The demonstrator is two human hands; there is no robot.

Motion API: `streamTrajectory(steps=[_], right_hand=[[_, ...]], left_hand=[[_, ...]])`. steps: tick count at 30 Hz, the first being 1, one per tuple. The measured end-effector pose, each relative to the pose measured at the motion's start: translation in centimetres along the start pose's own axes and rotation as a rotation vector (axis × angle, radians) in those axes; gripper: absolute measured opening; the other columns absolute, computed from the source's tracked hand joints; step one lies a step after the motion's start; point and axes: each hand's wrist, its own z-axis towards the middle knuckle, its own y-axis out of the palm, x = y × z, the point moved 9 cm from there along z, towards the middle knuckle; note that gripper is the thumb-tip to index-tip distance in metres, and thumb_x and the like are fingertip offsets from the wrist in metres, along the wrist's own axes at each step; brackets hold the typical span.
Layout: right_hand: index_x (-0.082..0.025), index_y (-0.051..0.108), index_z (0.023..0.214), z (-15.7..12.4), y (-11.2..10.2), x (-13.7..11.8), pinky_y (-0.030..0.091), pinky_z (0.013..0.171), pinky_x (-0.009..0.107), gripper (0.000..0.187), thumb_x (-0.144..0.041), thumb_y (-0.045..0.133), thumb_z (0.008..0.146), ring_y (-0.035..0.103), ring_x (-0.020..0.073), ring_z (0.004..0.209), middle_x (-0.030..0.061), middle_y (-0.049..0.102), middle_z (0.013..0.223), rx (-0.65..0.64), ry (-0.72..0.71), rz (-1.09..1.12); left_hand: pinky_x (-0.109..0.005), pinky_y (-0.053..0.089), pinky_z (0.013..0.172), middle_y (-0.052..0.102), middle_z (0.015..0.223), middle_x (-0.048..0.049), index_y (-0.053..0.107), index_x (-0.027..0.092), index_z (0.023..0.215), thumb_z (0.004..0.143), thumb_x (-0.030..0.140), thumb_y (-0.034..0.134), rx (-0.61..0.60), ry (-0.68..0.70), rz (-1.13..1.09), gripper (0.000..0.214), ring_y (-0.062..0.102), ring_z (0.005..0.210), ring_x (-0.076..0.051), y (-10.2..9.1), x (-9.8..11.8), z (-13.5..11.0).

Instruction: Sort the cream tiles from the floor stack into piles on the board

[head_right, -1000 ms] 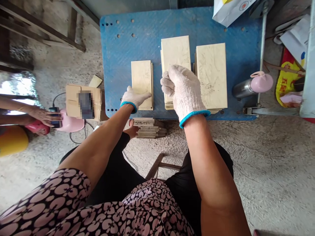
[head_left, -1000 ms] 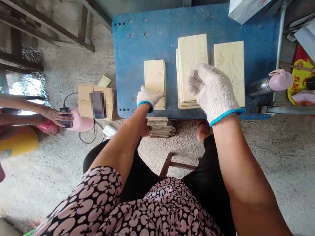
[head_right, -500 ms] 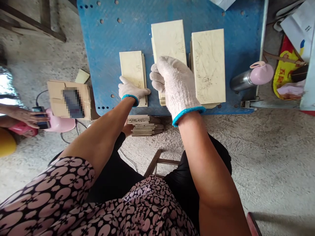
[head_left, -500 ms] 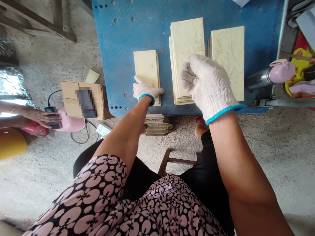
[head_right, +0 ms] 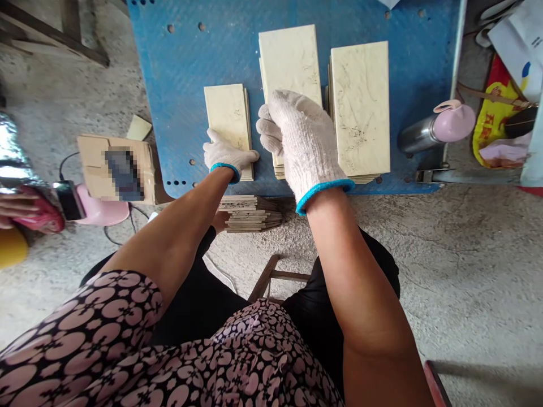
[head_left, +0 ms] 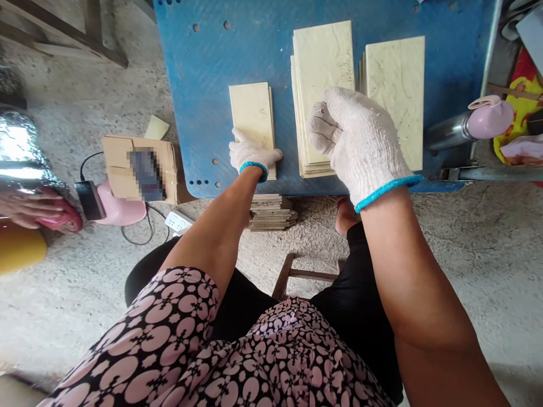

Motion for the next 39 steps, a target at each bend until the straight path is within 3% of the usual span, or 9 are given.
streamTrajectory(steps=[3,8,13,22,27,33,39], right_hand=[[-0.034,0.059,0.073,0.2,-0.2,0.3,0.055,0.075,0.036,0.038,-0.051,0.088,0.054,0.066,0.0241,0.093,-0.0031,0.067,0.080,0.012,0.013,-0.045],[-0.029,0.060,0.073,0.1,0.0,-0.2,0.053,0.067,0.032,0.041,-0.051,0.089,0.052,0.062,0.0197,0.080,-0.0019,0.065,0.077,0.007,-0.040,-0.012],[-0.029,0.059,0.073,0.2,0.1,0.0,0.051,0.066,0.032,0.039,-0.045,0.089,0.053,0.062,0.0207,0.082,-0.0013,0.064,0.076,0.008,-0.009,-0.024],[-0.028,0.060,0.069,0.3,0.1,0.3,0.049,0.059,0.027,0.039,-0.035,0.092,0.047,0.060,0.0172,0.075,-0.0021,0.064,0.073,0.020,0.022,0.039],[-0.025,0.059,0.071,0.2,0.6,0.0,0.047,0.058,0.025,0.026,-0.029,0.084,0.064,0.057,0.0136,0.070,-0.0014,0.063,0.073,-0.039,-0.023,0.087],[-0.024,0.055,0.071,-0.3,1.0,-0.7,0.049,0.057,0.022,0.017,-0.022,0.069,0.079,0.056,0.0123,0.069,-0.0013,0.060,0.073,-0.072,-0.024,0.073],[-0.023,0.048,0.065,-0.9,1.2,-1.5,0.048,0.054,0.022,0.024,-0.020,0.066,0.080,0.053,0.0120,0.064,-0.0012,0.053,0.067,-0.100,-0.066,0.071]], left_hand=[[-0.060,0.028,0.115,0.035,0.144,-0.0235,0.013,0.017,0.155,0.052,0.037,0.090,-0.003,0.005,0.003,0.131,0.024,0.141,-0.049,0.0,-0.2,-0.1],[-0.059,0.028,0.114,0.033,0.145,-0.0242,0.012,0.018,0.154,0.051,0.042,0.092,-0.051,0.027,0.012,0.132,0.025,0.140,-0.048,-0.1,0.2,-0.7],[-0.052,0.037,0.111,0.036,0.141,-0.0206,0.010,0.017,0.154,0.054,0.056,0.087,-0.044,0.016,0.177,0.132,0.038,0.133,-0.041,-0.6,0.5,-1.4],[-0.055,0.040,0.106,0.036,0.138,-0.0192,0.015,0.019,0.153,0.056,0.055,0.084,-0.044,0.021,0.196,0.123,0.038,0.131,-0.041,-0.1,0.0,-1.0],[-0.054,0.034,0.111,0.031,0.142,-0.0210,0.014,0.015,0.153,0.055,0.052,0.085,-0.054,0.073,0.229,0.126,0.030,0.136,-0.042,-0.7,0.6,-1.8],[-0.050,0.031,0.114,0.028,0.146,-0.0193,0.016,0.015,0.155,0.066,0.045,0.078,0.009,0.212,0.174,0.112,0.028,0.140,-0.039,-3.3,0.4,-5.0],[-0.049,0.036,0.112,0.026,0.152,-0.0191,0.017,0.018,0.156,0.072,0.042,0.073,-0.009,0.251,0.141,0.104,0.031,0.140,-0.039,-4.4,-2.8,-12.3]])
